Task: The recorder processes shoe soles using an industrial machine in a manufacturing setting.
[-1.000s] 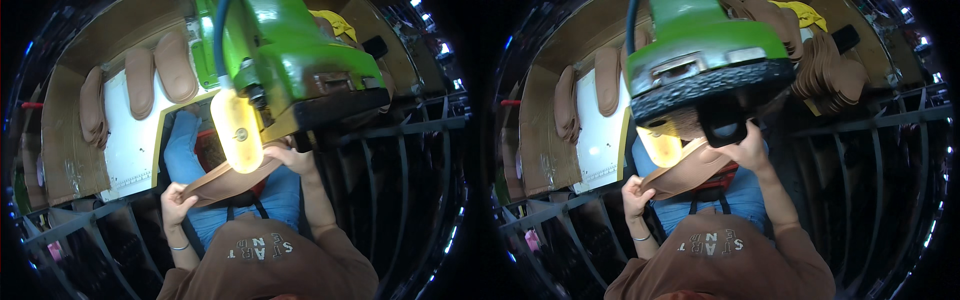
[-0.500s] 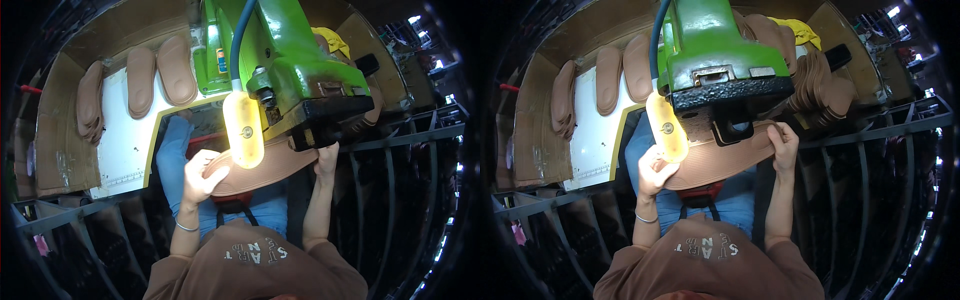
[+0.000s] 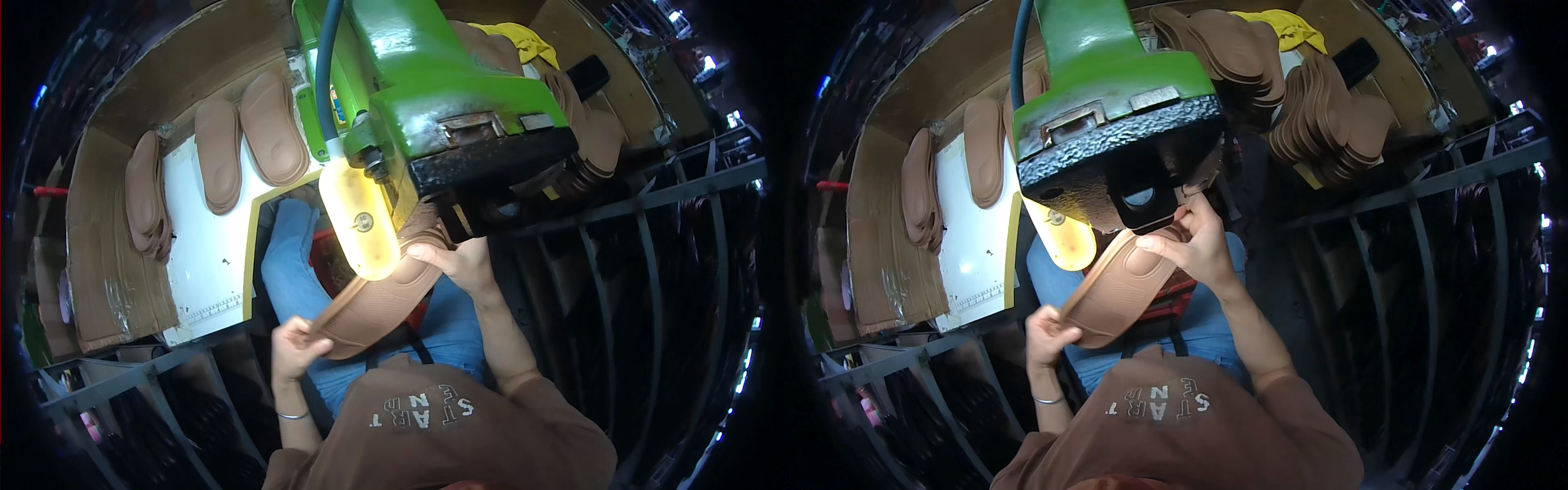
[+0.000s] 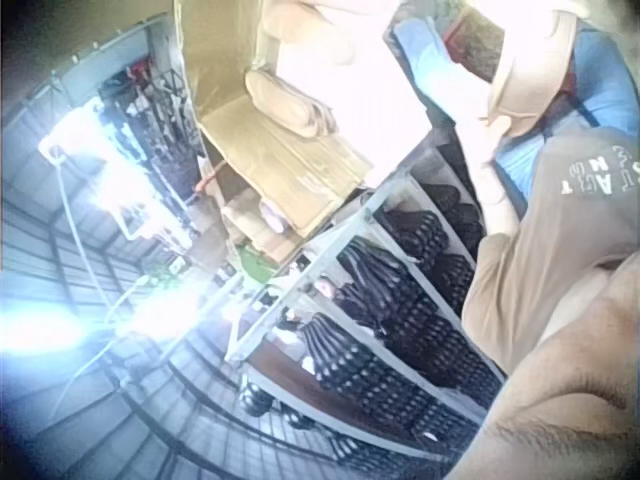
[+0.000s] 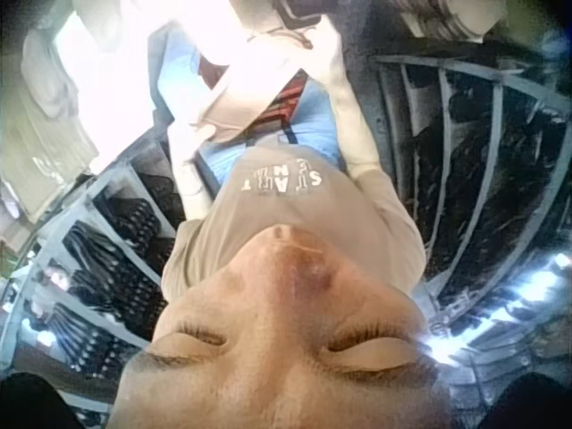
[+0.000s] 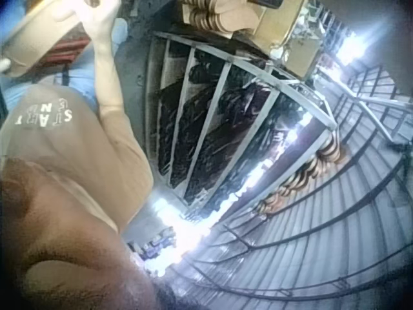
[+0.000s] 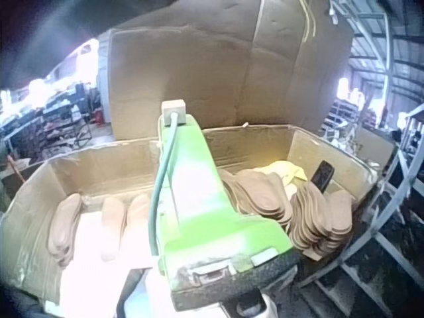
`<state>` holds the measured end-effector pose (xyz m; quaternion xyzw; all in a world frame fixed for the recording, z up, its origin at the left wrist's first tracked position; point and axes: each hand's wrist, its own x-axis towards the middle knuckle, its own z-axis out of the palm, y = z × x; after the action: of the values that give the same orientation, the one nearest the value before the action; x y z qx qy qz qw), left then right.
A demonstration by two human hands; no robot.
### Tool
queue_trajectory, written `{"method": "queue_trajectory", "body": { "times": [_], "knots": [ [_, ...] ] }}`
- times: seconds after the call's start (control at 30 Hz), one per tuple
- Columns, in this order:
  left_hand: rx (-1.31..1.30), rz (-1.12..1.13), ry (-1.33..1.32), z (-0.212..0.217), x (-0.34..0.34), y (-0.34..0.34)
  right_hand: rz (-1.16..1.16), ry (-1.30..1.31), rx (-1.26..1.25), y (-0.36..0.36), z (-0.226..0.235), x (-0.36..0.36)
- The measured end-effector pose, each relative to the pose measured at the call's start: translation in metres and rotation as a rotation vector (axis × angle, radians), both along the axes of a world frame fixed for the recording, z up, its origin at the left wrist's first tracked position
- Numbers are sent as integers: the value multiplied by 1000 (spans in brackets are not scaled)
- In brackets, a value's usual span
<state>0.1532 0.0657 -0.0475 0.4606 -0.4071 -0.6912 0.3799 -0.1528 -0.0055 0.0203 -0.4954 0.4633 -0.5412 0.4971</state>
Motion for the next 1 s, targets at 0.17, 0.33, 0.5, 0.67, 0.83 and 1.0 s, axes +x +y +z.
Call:
{"method": "queue_trajectory", "body": {
  "times": [0.17,0.33,0.5,0.67,0.83,1.0],
  "knots": [
    [-115,-214,-269,-26,-84,31,-21,-79,-43,-6,3,13],
    [41,-128,-55,-28,-92,35,-177,340,-18,9,-16,13],
    [-280,224,-117,-8,11,-22,-113,150,-41,33,-14,17],
    [-608,702,47,53,90,-103,419,-585,635,29,-56,66],
    [-698,941,-846,49,186,-195,456,-862,466,-43,-32,172],
    [-354,813,-1707,27,179,-245,354,-727,624,-117,-43,236]
  ]
}}
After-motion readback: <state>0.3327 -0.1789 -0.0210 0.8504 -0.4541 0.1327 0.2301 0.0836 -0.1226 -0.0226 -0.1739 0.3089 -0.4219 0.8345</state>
